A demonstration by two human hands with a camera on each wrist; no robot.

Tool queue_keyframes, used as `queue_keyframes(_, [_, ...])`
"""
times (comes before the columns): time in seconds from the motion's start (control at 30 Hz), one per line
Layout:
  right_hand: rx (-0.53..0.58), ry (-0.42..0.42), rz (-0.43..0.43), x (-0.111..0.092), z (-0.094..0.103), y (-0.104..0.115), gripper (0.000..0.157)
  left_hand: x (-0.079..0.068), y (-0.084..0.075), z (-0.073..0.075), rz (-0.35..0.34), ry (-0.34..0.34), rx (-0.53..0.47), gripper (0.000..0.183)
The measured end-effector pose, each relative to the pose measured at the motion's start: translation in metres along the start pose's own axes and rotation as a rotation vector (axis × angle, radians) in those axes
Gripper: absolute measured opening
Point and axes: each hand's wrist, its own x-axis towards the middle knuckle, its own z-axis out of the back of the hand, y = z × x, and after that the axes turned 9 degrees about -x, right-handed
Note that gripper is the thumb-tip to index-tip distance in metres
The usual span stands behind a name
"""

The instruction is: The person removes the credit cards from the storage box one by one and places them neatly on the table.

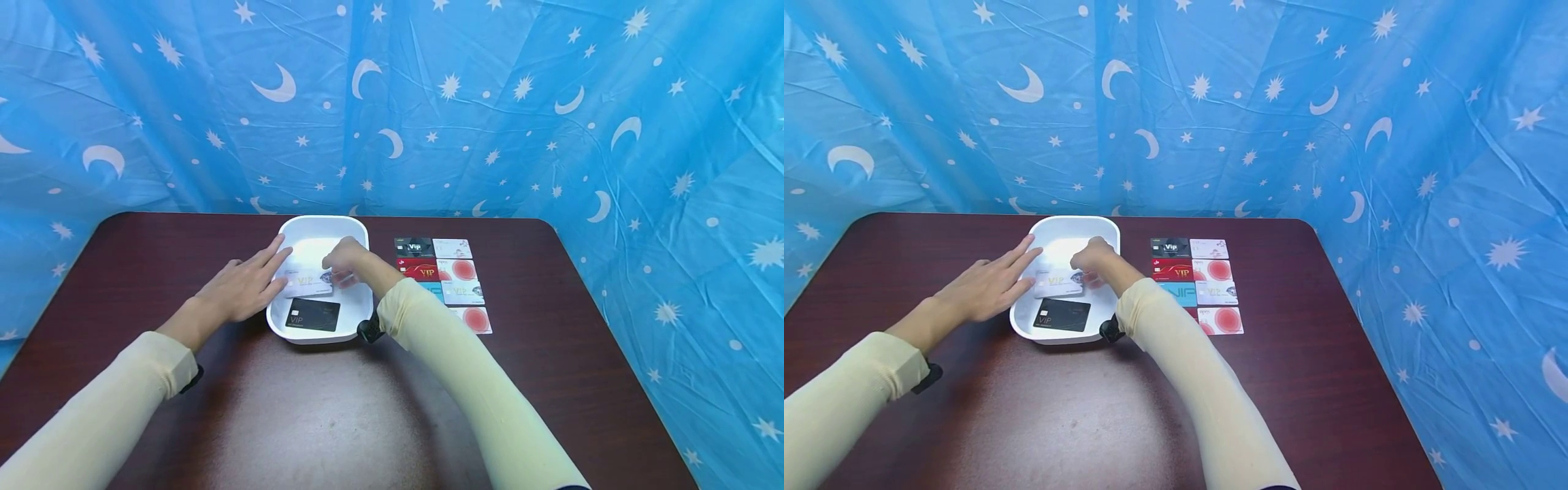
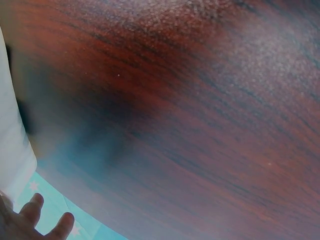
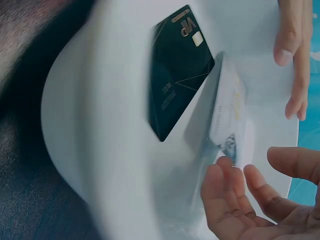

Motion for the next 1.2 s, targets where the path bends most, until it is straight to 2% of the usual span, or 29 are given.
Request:
queue_keyframes(0.17, [-0.06,-0.062,0.035,0.002,-0.002,0.001,0.005,0.0,-0.001,0.0,0.001,-0.001,0.001,0.067])
queue_keyframes(0.3, [-0.1,-0.105,0.047,0.001,-0.005,0.003,0.012,0.0,-0.002,0.001,0.006,0.003,0.004,0.068])
queue_keyframes(0.4, [-0.114,-0.126,0.05,0.0,-0.007,0.005,0.01,-0.001,-0.002,0.002,0.004,0.003,0.009,0.068])
queue_keyframes(0.7, [-0.101,-0.132,0.072,-0.002,-0.006,0.006,0.013,0.0,-0.002,0.001,0.003,0.001,0.018,0.067])
queue_keyframes(0.9, [-0.11,-0.119,0.114,-0.007,0.004,0.005,0.01,0.0,-0.002,0.001,0.001,0.005,0.023,0.068])
queue_keyframes(1.2, [-0.077,-0.123,0.192,-0.015,0.033,0.0,0.013,0.0,-0.002,0.001,0.004,0.015,0.014,0.068])
